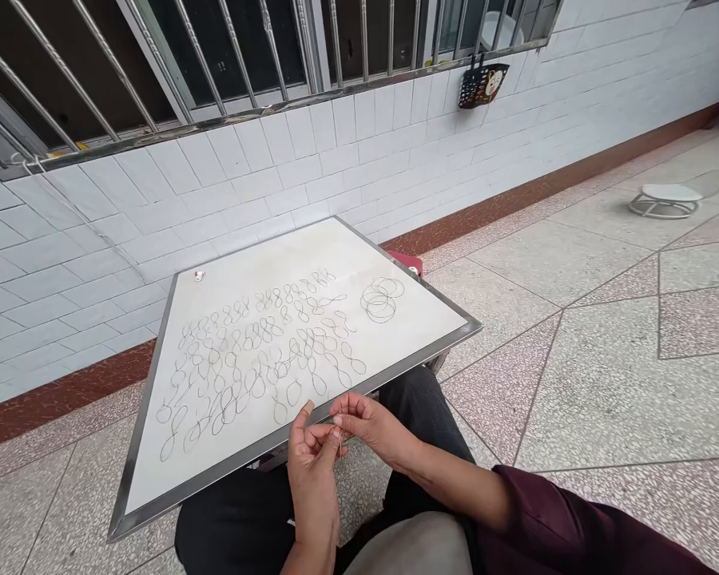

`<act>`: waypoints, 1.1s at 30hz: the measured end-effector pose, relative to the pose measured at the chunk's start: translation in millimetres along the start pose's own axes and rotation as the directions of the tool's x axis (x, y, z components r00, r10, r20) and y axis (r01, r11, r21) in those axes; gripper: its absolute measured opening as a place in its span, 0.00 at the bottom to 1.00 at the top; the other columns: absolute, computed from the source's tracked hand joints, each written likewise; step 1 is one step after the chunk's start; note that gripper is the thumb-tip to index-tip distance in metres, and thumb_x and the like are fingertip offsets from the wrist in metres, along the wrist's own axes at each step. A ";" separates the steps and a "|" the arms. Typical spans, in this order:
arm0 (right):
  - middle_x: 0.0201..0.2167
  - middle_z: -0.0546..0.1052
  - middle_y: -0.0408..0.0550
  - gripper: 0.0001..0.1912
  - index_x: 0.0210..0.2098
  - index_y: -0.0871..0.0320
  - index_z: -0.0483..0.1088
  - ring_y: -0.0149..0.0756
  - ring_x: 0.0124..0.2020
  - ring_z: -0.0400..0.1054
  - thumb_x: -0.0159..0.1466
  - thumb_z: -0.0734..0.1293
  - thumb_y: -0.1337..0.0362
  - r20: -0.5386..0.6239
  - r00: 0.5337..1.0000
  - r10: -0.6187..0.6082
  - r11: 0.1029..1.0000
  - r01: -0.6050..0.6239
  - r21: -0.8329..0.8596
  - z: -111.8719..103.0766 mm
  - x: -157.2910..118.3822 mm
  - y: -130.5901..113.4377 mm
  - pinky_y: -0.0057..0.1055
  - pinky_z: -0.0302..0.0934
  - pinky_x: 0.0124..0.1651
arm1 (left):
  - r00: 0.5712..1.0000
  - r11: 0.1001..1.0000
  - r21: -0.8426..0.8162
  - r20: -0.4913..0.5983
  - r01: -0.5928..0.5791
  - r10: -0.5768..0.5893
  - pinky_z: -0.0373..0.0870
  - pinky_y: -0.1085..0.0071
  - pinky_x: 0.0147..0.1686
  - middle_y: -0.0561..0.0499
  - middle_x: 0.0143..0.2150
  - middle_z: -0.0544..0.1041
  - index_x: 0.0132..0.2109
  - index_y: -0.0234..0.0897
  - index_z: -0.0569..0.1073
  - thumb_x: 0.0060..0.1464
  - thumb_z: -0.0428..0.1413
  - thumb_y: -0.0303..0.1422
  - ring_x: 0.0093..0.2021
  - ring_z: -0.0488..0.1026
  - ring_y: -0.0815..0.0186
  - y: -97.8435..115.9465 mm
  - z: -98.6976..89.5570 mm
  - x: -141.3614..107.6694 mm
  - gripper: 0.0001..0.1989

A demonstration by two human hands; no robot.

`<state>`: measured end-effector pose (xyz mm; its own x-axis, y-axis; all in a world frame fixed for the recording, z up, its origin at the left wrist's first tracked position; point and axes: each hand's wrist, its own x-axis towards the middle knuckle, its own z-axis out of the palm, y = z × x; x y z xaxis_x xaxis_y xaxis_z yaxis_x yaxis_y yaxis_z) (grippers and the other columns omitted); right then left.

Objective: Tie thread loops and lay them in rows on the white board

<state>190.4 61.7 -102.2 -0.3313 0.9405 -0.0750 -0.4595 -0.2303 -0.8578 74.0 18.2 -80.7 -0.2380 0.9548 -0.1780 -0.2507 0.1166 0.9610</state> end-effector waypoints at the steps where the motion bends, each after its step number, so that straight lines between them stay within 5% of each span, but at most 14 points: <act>1: 0.28 0.70 0.39 0.20 0.36 0.59 0.71 0.27 0.28 0.63 0.53 0.77 0.52 -0.011 1.000 -0.021 1.000 0.020 -0.023 -3.2 2.0 -3.3 0.28 0.58 0.36 | 1.000 1.000 0.016 0.020 0.003 -0.003 0.69 0.71 0.36 0.56 0.30 0.75 0.63 0.37 0.61 0.52 0.64 0.37 0.30 0.68 0.69 0.9 2.9 3.5 0.35; 9: 0.30 0.70 0.40 0.19 0.38 0.57 0.70 0.28 0.28 0.64 0.55 0.75 0.52 -0.012 1.000 -0.009 0.997 0.008 -0.077 -24.2 10.6 -21.2 0.28 0.60 0.34 | 0.989 0.990 0.142 0.143 0.026 -0.046 0.72 0.65 0.43 0.49 0.39 0.79 0.64 0.39 0.63 0.52 0.64 0.40 0.36 0.75 0.65 11.4 20.2 17.7 0.34; 14: 0.32 0.70 0.42 0.15 0.39 0.57 0.70 0.28 0.30 0.63 0.59 0.71 0.54 -0.027 0.999 -0.033 0.973 0.026 -0.229 -52.9 24.5 -27.1 0.26 0.59 0.35 | 0.989 0.984 0.166 0.119 0.068 -0.088 0.73 0.60 0.46 0.42 0.48 0.79 0.62 0.39 0.66 0.54 0.61 0.45 0.44 0.77 0.58 9.7 10.0 16.9 0.32; 17: 0.30 0.69 0.40 0.09 0.41 0.57 0.68 0.27 0.28 0.61 0.64 0.65 0.59 -0.124 0.992 -0.008 0.836 -0.062 -0.546 -84.1 44.5 -41.3 0.25 0.58 0.32 | 0.982 0.974 0.186 0.114 0.126 -0.149 0.73 0.62 0.45 0.41 0.50 0.78 0.59 0.38 0.69 0.51 0.64 0.46 0.45 0.77 0.57 8.0 -5.5 16.4 0.31; 23: 0.26 0.72 0.40 0.05 0.34 0.59 0.72 0.28 0.26 0.64 0.57 0.69 0.70 -0.169 0.983 0.073 0.655 -0.175 -0.735 -133.9 91.2 -79.4 0.24 0.56 0.30 | 0.965 0.954 0.177 0.058 0.243 -0.257 0.73 0.66 0.39 0.43 0.43 0.81 0.54 0.35 0.73 0.39 0.70 0.47 0.41 0.77 0.58 4.5 -23.5 17.0 0.37; 33: 0.33 0.78 0.46 0.11 0.39 0.56 0.72 0.38 0.35 0.72 0.56 0.70 0.72 -0.151 0.982 0.115 0.359 -0.183 -0.915 -129.2 117.1 -90.9 0.29 0.60 0.35 | 0.951 0.945 0.208 0.128 0.251 -0.281 0.73 0.66 0.37 0.43 0.40 0.81 0.53 0.36 0.75 0.44 0.68 0.47 0.38 0.77 0.59 -27.1 -32.8 26.8 0.32</act>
<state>299.8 225.0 -98.8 -0.2537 0.9346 -0.2493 0.6500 -0.0261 -0.7595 43.7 31.6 -118.5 -0.0363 0.9104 -0.4121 -0.1015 0.4069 0.9078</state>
